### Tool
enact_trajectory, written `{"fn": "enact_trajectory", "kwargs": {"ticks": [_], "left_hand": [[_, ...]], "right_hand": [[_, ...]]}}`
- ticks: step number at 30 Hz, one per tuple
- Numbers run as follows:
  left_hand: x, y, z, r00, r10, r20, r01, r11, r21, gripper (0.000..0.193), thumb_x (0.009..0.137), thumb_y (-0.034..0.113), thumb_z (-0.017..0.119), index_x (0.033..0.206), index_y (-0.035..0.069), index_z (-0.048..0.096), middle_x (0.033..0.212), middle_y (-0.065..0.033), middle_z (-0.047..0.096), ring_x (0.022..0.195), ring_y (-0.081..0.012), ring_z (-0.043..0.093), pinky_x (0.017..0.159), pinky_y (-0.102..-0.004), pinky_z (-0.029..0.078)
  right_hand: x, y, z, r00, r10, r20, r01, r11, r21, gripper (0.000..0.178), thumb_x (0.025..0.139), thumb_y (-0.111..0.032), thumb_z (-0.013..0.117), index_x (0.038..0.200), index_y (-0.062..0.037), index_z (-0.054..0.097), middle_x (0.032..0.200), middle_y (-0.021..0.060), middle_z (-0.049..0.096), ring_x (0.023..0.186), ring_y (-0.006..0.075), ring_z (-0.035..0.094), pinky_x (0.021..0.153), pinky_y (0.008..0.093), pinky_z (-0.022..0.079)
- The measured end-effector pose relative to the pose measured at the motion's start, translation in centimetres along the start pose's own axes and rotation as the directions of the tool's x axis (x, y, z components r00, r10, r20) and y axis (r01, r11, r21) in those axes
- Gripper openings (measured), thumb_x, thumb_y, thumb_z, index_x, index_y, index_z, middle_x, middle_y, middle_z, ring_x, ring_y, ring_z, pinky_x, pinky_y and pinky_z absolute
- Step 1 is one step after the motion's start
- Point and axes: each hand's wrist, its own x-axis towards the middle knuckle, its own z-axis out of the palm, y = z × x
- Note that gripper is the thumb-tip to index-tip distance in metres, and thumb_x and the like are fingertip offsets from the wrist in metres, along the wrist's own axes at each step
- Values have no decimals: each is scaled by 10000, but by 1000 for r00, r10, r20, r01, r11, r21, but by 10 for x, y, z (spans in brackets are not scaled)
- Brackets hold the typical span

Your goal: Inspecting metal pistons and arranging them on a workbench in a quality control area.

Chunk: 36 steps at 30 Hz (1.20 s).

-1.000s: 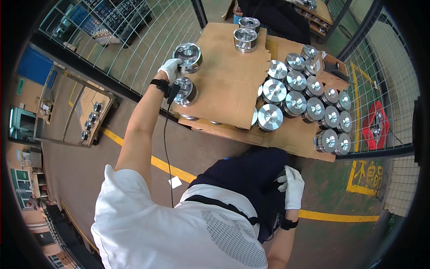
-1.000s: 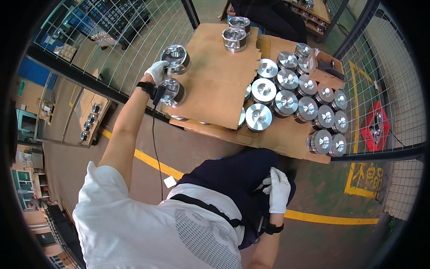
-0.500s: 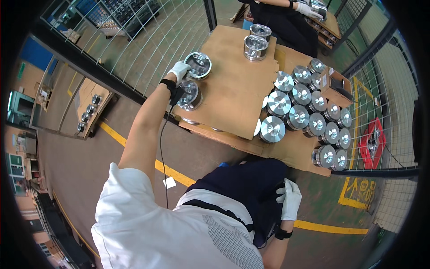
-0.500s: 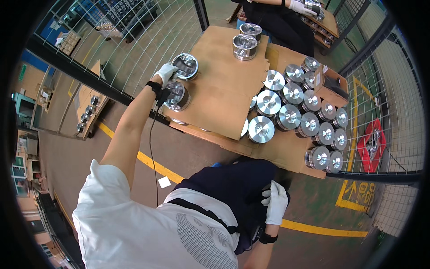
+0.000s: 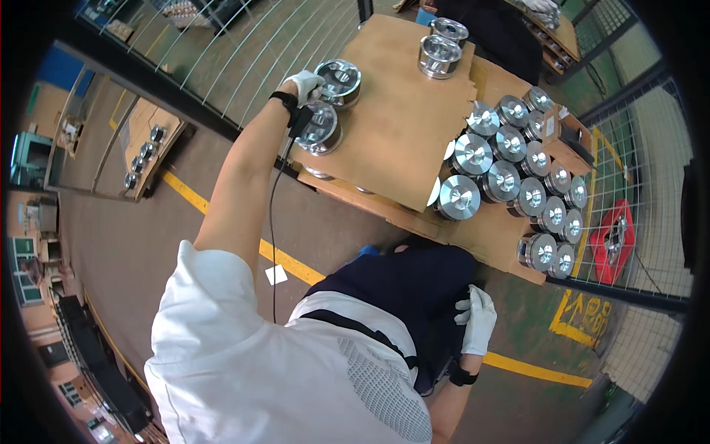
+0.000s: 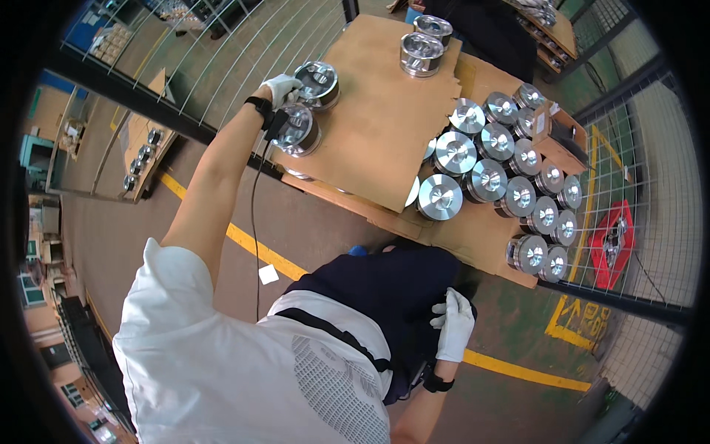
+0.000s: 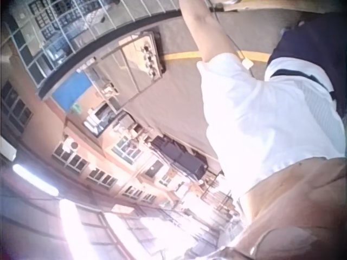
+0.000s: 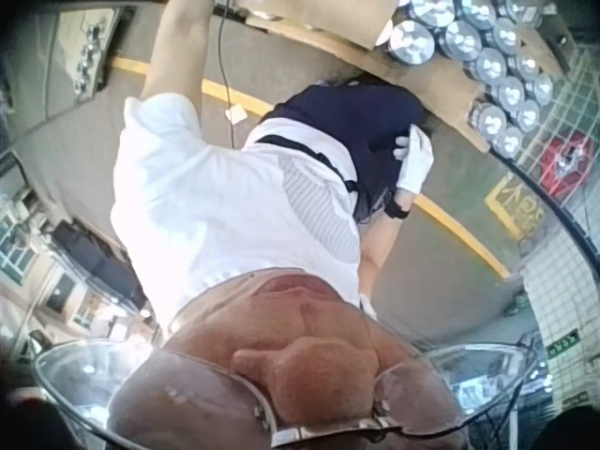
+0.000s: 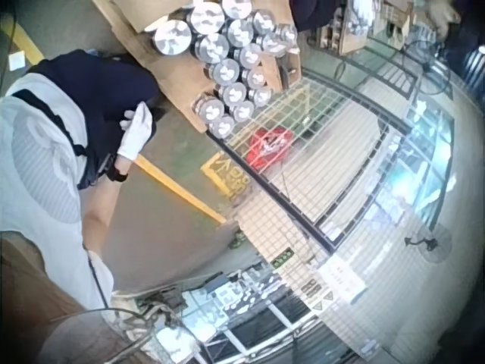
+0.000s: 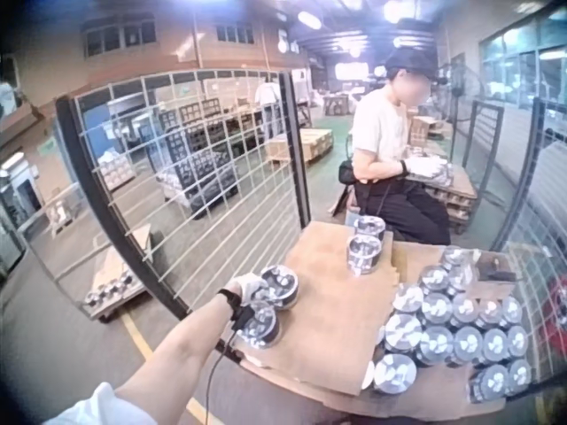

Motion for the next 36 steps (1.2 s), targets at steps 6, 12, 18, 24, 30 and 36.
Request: {"fn": "enact_trajectory", "kwargs": {"ticks": [6, 12, 18, 24, 30, 36], "left_hand": [[3, -8, -8, 990, 138, 12, -137, 964, 230, 220, 924, 88, 561, 713, 31, 581, 639, -62, 615, 464, -87, 503, 403, -233, 353], [-14, -2, 19, 961, 220, -166, -135, 901, 412, 243, 902, 159, 557, 818, -5, 715, 730, -82, 717, 493, -126, 577, 461, -293, 421], [-81, 8, 27, 792, 506, -342, -210, 752, 625, 439, 912, 302, 548, 1152, -54, 643, 810, -191, 703, 650, -303, 671, 654, -391, 533], [-165, -51, 139, 694, 700, -168, -586, 685, 434, 433, 957, 333, 564, 1296, 67, 609, 961, -208, 720, 914, -372, 698, 818, -417, 547], [-192, -145, 265, 714, 668, 209, -638, 498, 588, 343, 890, 305, 630, 1159, 99, 683, 940, -171, 709, 890, -356, 687, 809, -443, 550], [-174, -163, 354, 459, 698, 550, -704, -93, 705, 497, 790, 290, 705, 1186, 17, 581, 1116, -112, 639, 1135, -336, 544, 1041, -504, 368]], "right_hand": [[3, 8, 4, 1000, 4, 2, -4, 1000, -4, 304, 1001, -237, 558, 1182, -17, 663, 739, 80, 682, 465, 96, 548, 441, 228, 445], [1, 0, 16, 999, 18, 36, -13, 991, -136, 315, 1000, -244, 555, 1188, -12, 653, 735, 87, 686, 463, 107, 557, 444, 237, 455], [1, 2, 15, 999, -15, 37, 21, 983, -183, 340, 995, -266, 566, 1192, 1, 638, 736, 92, 686, 471, 112, 570, 437, 240, 465], [-8, 3, 21, 999, 48, 23, -44, 984, -170, 352, 985, -275, 588, 1214, -13, 641, 768, 99, 689, 498, 124, 576, 472, 250, 469], [-7, -10, 29, 997, 18, 71, -4, 981, -194, 342, 975, -268, 601, 1209, -26, 658, 766, 92, 684, 530, 125, 584, 522, 263, 477], [-16, 4, 16, 998, 59, 26, -56, 994, -91, 338, 979, -257, 595, 1212, -22, 662, 788, 89, 688, 545, 122, 586, 528, 260, 480]]}}
